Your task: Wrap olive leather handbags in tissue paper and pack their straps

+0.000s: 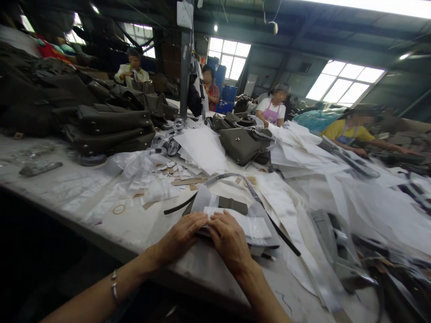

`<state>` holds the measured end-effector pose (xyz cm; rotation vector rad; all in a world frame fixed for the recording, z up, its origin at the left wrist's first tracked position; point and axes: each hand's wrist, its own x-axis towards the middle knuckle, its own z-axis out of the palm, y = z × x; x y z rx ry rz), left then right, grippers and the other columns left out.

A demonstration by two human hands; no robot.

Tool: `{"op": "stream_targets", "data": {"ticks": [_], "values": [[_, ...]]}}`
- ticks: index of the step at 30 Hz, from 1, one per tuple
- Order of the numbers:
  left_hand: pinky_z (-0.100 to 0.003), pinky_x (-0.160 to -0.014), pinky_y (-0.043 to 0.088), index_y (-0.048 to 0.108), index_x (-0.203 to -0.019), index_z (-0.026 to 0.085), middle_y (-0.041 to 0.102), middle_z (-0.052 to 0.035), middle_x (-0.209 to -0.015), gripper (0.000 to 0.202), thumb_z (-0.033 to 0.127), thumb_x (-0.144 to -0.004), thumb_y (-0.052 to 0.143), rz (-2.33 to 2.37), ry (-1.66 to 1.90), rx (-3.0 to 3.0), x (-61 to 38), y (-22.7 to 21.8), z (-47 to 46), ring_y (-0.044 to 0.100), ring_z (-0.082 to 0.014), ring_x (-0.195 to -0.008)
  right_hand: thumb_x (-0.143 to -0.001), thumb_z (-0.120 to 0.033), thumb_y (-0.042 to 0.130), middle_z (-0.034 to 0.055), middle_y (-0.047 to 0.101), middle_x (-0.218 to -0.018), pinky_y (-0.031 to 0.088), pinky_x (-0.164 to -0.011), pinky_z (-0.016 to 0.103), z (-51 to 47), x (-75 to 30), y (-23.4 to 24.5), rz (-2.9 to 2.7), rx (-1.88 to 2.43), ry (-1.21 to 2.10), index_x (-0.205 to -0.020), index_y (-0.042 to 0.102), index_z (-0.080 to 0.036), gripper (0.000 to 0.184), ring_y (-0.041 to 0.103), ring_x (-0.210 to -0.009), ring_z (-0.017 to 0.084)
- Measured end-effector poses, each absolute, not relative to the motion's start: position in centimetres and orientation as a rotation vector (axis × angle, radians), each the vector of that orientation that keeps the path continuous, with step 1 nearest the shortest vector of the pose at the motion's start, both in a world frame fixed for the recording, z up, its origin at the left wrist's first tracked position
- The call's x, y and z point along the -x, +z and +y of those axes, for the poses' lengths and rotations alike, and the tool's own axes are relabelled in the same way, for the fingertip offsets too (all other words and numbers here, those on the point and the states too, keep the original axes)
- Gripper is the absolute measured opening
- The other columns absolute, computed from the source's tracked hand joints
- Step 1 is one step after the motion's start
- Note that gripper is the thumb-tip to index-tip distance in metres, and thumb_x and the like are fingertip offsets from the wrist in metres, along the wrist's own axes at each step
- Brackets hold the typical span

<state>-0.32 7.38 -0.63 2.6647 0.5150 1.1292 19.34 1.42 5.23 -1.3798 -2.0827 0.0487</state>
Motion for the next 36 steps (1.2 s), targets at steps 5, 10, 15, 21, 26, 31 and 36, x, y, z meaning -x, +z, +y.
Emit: {"op": "stream_targets", "data": {"ticks": [5, 10, 15, 21, 26, 31, 36], "values": [[-0.045, -0.111, 0.044, 0.026, -0.145, 0.014, 0.042, -0.0183, -0.147, 0.08, -0.008, -0.071, 0.043, 0.557, 1.131, -2.627, 0.3, -1.1, 7.3, 0.037, -0.0245, -0.141, -0.094, -0.021, 0.056, 0.0067, 0.076, -0.1, 0.046, -0.106, 0.047, 1.7, -17.8, 3.8, -1.9, 1.356, 0.077, -0.098, 0.072, -0.023, 0.017, 0.069, -0.1, 0.021], [-0.046, -0.112, 0.043, 0.029, -0.143, 0.014, 0.047, -0.0183, -0.142, 0.068, -0.004, -0.08, 0.046, 0.498, 1.129, -2.641, 0.3, -1.8, 7.4, 0.037, -0.0246, -0.141, -0.092, -0.02, 0.058, 0.0055, 0.076, -0.098, 0.049, -0.102, 0.046, 1.4, -17.5, 3.3, -1.899, 1.301, 0.095, -0.095, 0.074, -0.025, 0.017, 0.071, -0.095, 0.021], [-0.046, -0.111, 0.044, 0.037, -0.137, 0.013, 0.058, -0.0165, -0.131, 0.048, 0.004, -0.091, 0.044, 0.496, 1.14, -2.669, 0.1, -2.1, 7.6, 0.048, -0.0233, -0.133, -0.091, -0.025, 0.059, 0.0062, 0.077, -0.097, 0.051, -0.097, 0.043, 1.1, -18.2, 4.1, -1.926, 1.333, 0.278, -0.093, 0.075, -0.026, 0.017, 0.07, -0.094, 0.023], [-0.043, -0.109, 0.045, 0.051, -0.123, 0.015, 0.063, -0.0117, -0.122, 0.032, 0.006, -0.094, 0.042, 0.524, 1.163, -2.7, -0.1, -1.8, 7.5, 0.058, -0.0208, -0.12, -0.095, -0.034, 0.049, 0.0104, 0.074, -0.107, 0.048, -0.098, 0.042, 5.3, -21.4, 7.2, -1.894, 1.708, 0.302, -0.097, 0.075, -0.02, 0.029, 0.067, -0.104, 0.026], [-0.042, -0.109, 0.046, 0.053, -0.122, 0.014, 0.064, -0.0118, -0.118, 0.03, 0.008, -0.095, 0.043, 0.543, 1.17, -2.759, -0.1, -1.4, 7.4, 0.059, -0.0198, -0.116, -0.097, -0.03, 0.046, 0.0154, 0.054, -0.142, 0.02, -0.116, 0.057, 10.1, -21.3, 6.0, -2.237, 2.003, 0.323, -0.133, 0.057, -0.015, 0.041, 0.04, -0.139, 0.031], [-0.043, -0.109, 0.046, 0.053, -0.125, 0.014, 0.063, -0.0136, -0.122, 0.031, 0.007, -0.095, 0.044, 0.529, 1.162, -2.822, -0.1, -1.6, 7.4, 0.055, -0.0218, -0.123, -0.098, -0.035, 0.043, 0.0133, 0.054, -0.142, 0.013, -0.116, 0.059, 11.2, -20.2, 4.4, -2.325, 1.96, 0.414, -0.134, 0.056, -0.018, 0.042, 0.039, -0.139, 0.031], [-0.044, -0.111, 0.042, 0.053, -0.126, 0.014, 0.061, -0.014, -0.129, 0.031, 0.01, -0.099, 0.038, 0.485, 1.116, -2.835, 0.0, -1.7, 7.5, 0.047, -0.0232, -0.133, -0.095, -0.04, 0.05, 0.0149, 0.044, -0.15, 0.012, -0.117, 0.058, 10.8, -20.5, 5.1, -2.279, 1.927, 0.407, -0.144, 0.046, -0.017, 0.054, 0.031, -0.144, 0.031]]}}
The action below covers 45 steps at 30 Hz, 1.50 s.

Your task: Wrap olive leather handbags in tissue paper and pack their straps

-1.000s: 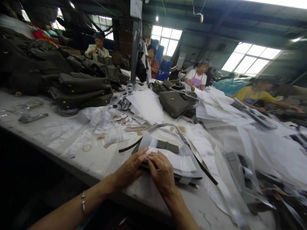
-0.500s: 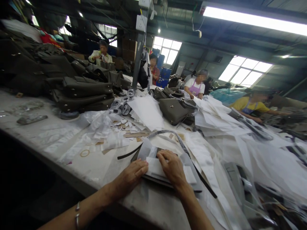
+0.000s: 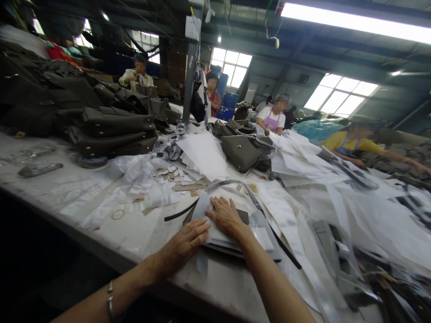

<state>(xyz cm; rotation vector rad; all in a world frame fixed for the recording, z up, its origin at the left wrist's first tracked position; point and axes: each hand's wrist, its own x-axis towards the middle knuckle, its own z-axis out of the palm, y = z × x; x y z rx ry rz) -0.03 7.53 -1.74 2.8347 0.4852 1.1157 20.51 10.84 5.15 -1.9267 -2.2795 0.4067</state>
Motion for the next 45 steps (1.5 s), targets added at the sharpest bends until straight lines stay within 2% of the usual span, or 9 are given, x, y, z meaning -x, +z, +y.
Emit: {"op": "stream_targets", "data": {"ticks": [4, 7, 11, 16, 21, 26, 32, 40, 45], "values": [[-0.041, -0.111, 0.042, 0.052, -0.128, 0.014, 0.061, -0.0123, -0.13, 0.032, 0.011, -0.1, 0.038, 0.481, 1.091, -2.77, 0.1, -1.6, 7.5, 0.054, -0.0195, -0.125, -0.092, -0.033, 0.056, 0.0116, 0.066, -0.126, 0.035, -0.111, 0.049, 7.7, -21.1, 6.8, -2.026, 1.607, 0.216, -0.123, 0.063, -0.02, 0.035, 0.056, -0.123, 0.027], [-0.039, -0.11, 0.043, 0.053, -0.128, 0.016, 0.061, -0.0111, -0.129, 0.031, 0.012, -0.099, 0.042, 0.476, 1.055, -2.765, 0.2, -1.2, 7.5, 0.054, -0.0191, -0.124, -0.095, -0.028, 0.054, 0.0068, 0.073, -0.096, 0.052, -0.085, 0.033, 2.7, -21.4, 7.7, -2.027, 1.374, 0.177, -0.101, 0.07, -0.023, 0.018, 0.067, -0.092, 0.02], [-0.039, -0.11, 0.042, 0.052, -0.129, 0.017, 0.06, -0.01, -0.132, 0.031, 0.013, -0.098, 0.045, 0.474, 1.005, -2.774, 0.4, -0.9, 7.4, 0.053, -0.0201, -0.125, -0.091, -0.021, 0.059, 0.0036, 0.071, -0.088, 0.051, -0.072, 0.031, -3.5, -21.2, 6.6, -2.35, 1.32, 0.173, -0.102, 0.069, -0.026, 0.016, 0.065, -0.079, 0.019], [-0.039, -0.109, 0.041, 0.052, -0.129, 0.016, 0.059, -0.0108, -0.133, 0.032, 0.012, -0.098, 0.044, 0.467, 0.996, -2.779, 0.4, -0.7, 7.4, 0.053, -0.0214, -0.124, -0.08, -0.023, 0.069, 0.0108, 0.066, -0.117, 0.05, -0.086, 0.038, -5.1, -19.2, 2.1, -2.23, 1.504, -0.005, -0.129, 0.057, -0.02, 0.051, 0.062, -0.101, 0.027], [-0.038, -0.109, 0.041, 0.049, -0.132, 0.016, 0.059, -0.0118, -0.133, 0.034, 0.014, -0.099, 0.042, 0.448, 1.018, -2.795, 0.5, -0.9, 7.5, 0.052, -0.0202, -0.125, -0.09, -0.008, 0.046, 0.0061, 0.069, -0.096, 0.043, -0.071, 0.032, -3.5, -17.4, 0.4, -2.035, 1.365, -0.172, -0.103, 0.067, -0.022, 0.028, 0.061, -0.084, 0.019], [-0.04, -0.11, 0.041, 0.052, -0.13, 0.017, 0.058, -0.0114, -0.135, 0.032, 0.017, -0.1, 0.041, 0.447, 1.014, -2.846, 0.5, -1.2, 7.5, 0.051, -0.0216, -0.127, -0.093, -0.005, 0.043, 0.0048, 0.07, -0.092, 0.041, -0.08, 0.035, -3.2, -17.2, 1.6, -2.139, 1.128, -0.115, -0.096, 0.064, -0.019, 0.025, 0.059, -0.093, 0.02], [-0.038, -0.109, 0.04, 0.054, -0.128, 0.017, 0.059, -0.0102, -0.134, 0.031, 0.015, -0.099, 0.042, 0.461, 1.016, -2.836, 0.5, -0.8, 7.3, 0.052, -0.0213, -0.125, -0.092, -0.002, 0.036, 0.0049, 0.064, -0.08, 0.043, -0.065, 0.03, -4.3, -16.7, 1.9, -2.236, 1.097, 0.092, -0.085, 0.058, -0.019, 0.028, 0.055, -0.073, 0.016], [-0.038, -0.106, 0.043, 0.053, -0.129, 0.019, 0.062, -0.0098, -0.121, 0.035, 0.01, -0.095, 0.046, 0.483, 1.03, -2.783, 0.7, -0.3, 7.0, 0.055, -0.02, -0.118, -0.088, -0.003, 0.045, 0.0078, 0.067, -0.102, 0.049, -0.085, 0.035, -2.0, -17.8, 4.9, -2.136, 1.224, -0.033, -0.094, 0.064, -0.02, 0.026, 0.061, -0.095, 0.021], [-0.037, -0.098, 0.048, 0.056, -0.118, 0.019, 0.062, -0.0087, -0.118, 0.049, 0.027, -0.075, 0.078, 0.599, 0.994, -2.45, 0.4, 1.2, 6.1, 0.057, -0.0235, -0.112, -0.09, -0.013, 0.056, 0.0048, 0.069, -0.101, 0.05, -0.083, 0.032, 0.4, -18.7, 5.7, -2.133, 1.431, 0.105, -0.095, 0.067, -0.023, 0.016, 0.063, -0.09, 0.02]]}}
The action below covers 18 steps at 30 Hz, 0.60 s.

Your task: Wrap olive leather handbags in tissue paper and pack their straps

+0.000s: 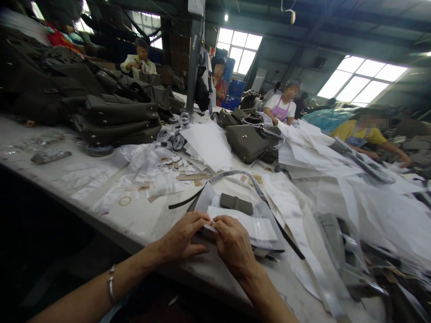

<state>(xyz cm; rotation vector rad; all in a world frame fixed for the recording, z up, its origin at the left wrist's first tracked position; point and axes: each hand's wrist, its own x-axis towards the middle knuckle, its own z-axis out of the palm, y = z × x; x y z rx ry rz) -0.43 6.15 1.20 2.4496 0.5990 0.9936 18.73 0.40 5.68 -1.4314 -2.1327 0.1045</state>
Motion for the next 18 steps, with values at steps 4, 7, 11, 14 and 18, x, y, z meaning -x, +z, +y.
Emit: {"op": "stream_targets", "data": {"ticks": [4, 7, 11, 14, 18], "values": [[-0.038, -0.093, 0.049, 0.06, -0.105, 0.019, 0.067, -0.0063, -0.104, 0.039, 0.024, -0.072, 0.081, 0.778, 1.165, -2.28, -0.9, 0.7, 5.6, 0.062, -0.0228, -0.101, -0.09, -0.019, 0.061, 0.0045, 0.07, -0.099, 0.047, -0.081, 0.033, 1.5, -18.6, 6.4, -2.208, 1.436, 0.069, -0.09, 0.069, -0.023, 0.009, 0.063, -0.089, 0.02], [-0.04, -0.093, 0.049, 0.062, -0.101, 0.02, 0.068, -0.0057, -0.101, 0.031, 0.021, -0.074, 0.079, 0.809, 1.245, -2.283, -1.6, -0.2, 5.6, 0.063, -0.0225, -0.098, -0.091, -0.017, 0.059, 0.0039, 0.07, -0.086, 0.044, -0.077, 0.034, 1.7, -18.6, 6.8, -2.308, 1.338, 0.025, -0.092, 0.068, -0.022, 0.011, 0.061, -0.084, 0.02], [-0.039, -0.101, 0.045, 0.061, -0.101, 0.021, 0.068, -0.0037, -0.102, 0.026, 0.017, -0.078, 0.073, 0.729, 1.266, -2.297, -1.3, -0.6, 5.8, 0.063, -0.02, -0.101, -0.094, -0.011, 0.044, 0.0046, 0.068, -0.08, 0.04, -0.076, 0.035, 1.0, -19.0, 6.6, -2.393, 1.141, -0.01, -0.094, 0.063, -0.019, 0.021, 0.06, -0.08, 0.019], [-0.041, -0.105, 0.042, 0.06, -0.106, 0.021, 0.067, -0.0053, -0.107, 0.027, 0.015, -0.081, 0.067, 0.684, 1.223, -2.364, -0.9, -0.6, 5.9, 0.062, -0.0204, -0.106, -0.095, -0.007, 0.038, 0.0059, 0.069, -0.088, 0.039, -0.078, 0.034, 0.2, -19.3, 6.0, -2.382, 1.062, 0.012, -0.093, 0.06, -0.018, 0.025, 0.06, -0.086, 0.018], [-0.042, -0.105, 0.041, 0.06, -0.11, 0.021, 0.066, -0.0069, -0.109, 0.021, 0.017, -0.09, 0.056, 0.637, 1.263, -2.476, -0.8, -0.6, 5.8, 0.061, -0.0202, -0.108, -0.092, -0.009, 0.042, 0.0045, 0.068, -0.082, 0.039, -0.073, 0.033, 0.0, -19.3, 5.3, -2.324, 1.151, 0.023, -0.095, 0.061, -0.019, 0.021, 0.059, -0.079, 0.019]]}}
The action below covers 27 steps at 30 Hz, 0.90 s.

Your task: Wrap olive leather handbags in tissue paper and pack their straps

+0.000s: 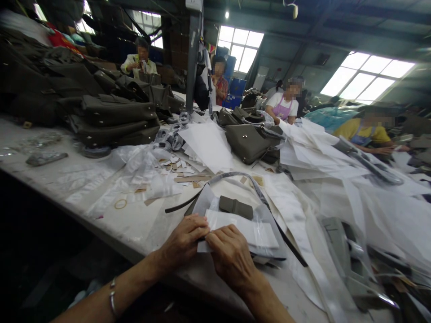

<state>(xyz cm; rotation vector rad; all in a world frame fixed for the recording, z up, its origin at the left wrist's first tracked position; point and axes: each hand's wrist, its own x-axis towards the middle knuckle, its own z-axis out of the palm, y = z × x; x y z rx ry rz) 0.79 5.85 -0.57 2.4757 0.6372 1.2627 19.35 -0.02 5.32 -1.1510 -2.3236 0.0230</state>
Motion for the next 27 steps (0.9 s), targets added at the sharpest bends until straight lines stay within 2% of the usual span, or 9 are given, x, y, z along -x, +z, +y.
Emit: {"op": "stream_targets", "data": {"ticks": [5, 9, 11, 15, 22, 25, 27], "values": [[-0.041, -0.099, 0.044, 0.061, -0.097, 0.02, 0.067, -0.0031, -0.088, 0.01, 0.024, -0.096, 0.052, 0.774, 1.418, -2.464, -1.6, 0.4, 5.2, 0.063, -0.0186, -0.092, -0.092, -0.015, 0.052, 0.0003, 0.062, -0.074, 0.039, -0.067, 0.03, 0.9, -19.1, 5.6, -2.185, 1.363, 0.161, -0.083, 0.061, -0.022, 0.014, 0.056, -0.069, 0.017], [-0.041, -0.09, 0.044, 0.054, -0.073, 0.019, 0.059, -0.0013, -0.073, 0.022, 0.021, -0.095, 0.05, 1.033, 1.35, -2.362, -2.5, 1.2, 4.9, 0.055, -0.0187, -0.08, -0.09, -0.019, 0.055, 0.0011, 0.058, -0.079, 0.044, -0.067, 0.026, 2.1, -18.9, 6.5, -2.003, 1.483, 0.387, -0.072, 0.058, -0.022, 0.018, 0.058, -0.071, 0.015], [-0.04, -0.085, 0.043, 0.049, -0.068, 0.019, 0.055, -0.0008, -0.07, 0.026, 0.02, -0.094, 0.051, 1.119, 1.329, -2.319, -2.8, 1.2, 4.8, 0.051, -0.0184, -0.077, -0.089, -0.022, 0.058, 0.0008, 0.057, -0.075, 0.045, -0.065, 0.027, 2.9, -18.9, 6.7, -1.941, 1.534, 0.433, -0.066, 0.057, -0.021, 0.023, 0.058, -0.069, 0.015], [-0.039, -0.079, 0.041, 0.047, -0.07, 0.02, 0.054, -0.0013, -0.072, 0.022, 0.017, -0.091, 0.053, 1.245, 1.285, -2.288, -3.5, 1.0, 5.0, 0.049, -0.0192, -0.075, -0.084, -0.024, 0.061, -0.0001, 0.059, -0.067, 0.043, -0.064, 0.028, 4.2, -19.3, 6.7, -1.921, 1.682, 0.509, -0.063, 0.061, -0.021, 0.021, 0.058, -0.065, 0.016], [-0.041, -0.079, 0.042, 0.047, -0.072, 0.02, 0.054, -0.0007, -0.072, 0.019, 0.016, -0.088, 0.057, 1.399, 1.143, -2.33, -3.9, 1.2, 5.8, 0.051, -0.0211, -0.074, -0.077, -0.025, 0.063, 0.0013, 0.068, -0.069, 0.043, -0.065, 0.028, 5.7, -19.6, 6.0, -1.816, 1.833, 0.673, -0.067, 0.069, -0.02, 0.013, 0.061, -0.068, 0.018], [-0.039, -0.076, 0.044, 0.049, -0.078, 0.02, 0.056, -0.0006, -0.075, 0.014, 0.013, -0.086, 0.06, 1.45, 1.12, -2.333, -3.9, 1.6, 6.0, 0.054, -0.0211, -0.075, -0.075, -0.024, 0.063, 0.0011, 0.068, -0.068, 0.043, -0.063, 0.027, 5.8, -19.4, 6.0, -1.778, 1.847, 0.71, -0.065, 0.069, -0.02, 0.012, 0.061, -0.067, 0.018], [-0.041, -0.08, 0.045, 0.052, -0.086, 0.02, 0.06, -0.0024, -0.081, 0.009, 0.012, -0.087, 0.057, 1.419, 1.176, -2.413, -3.8, 2.0, 5.7, 0.056, -0.022, -0.08, -0.075, -0.025, 0.063, 0.0009, 0.067, -0.066, 0.042, -0.062, 0.027, 5.7, -19.4, 6.0, -1.75, 1.846, 0.727, -0.065, 0.068, -0.019, 0.013, 0.06, -0.065, 0.018]]}}
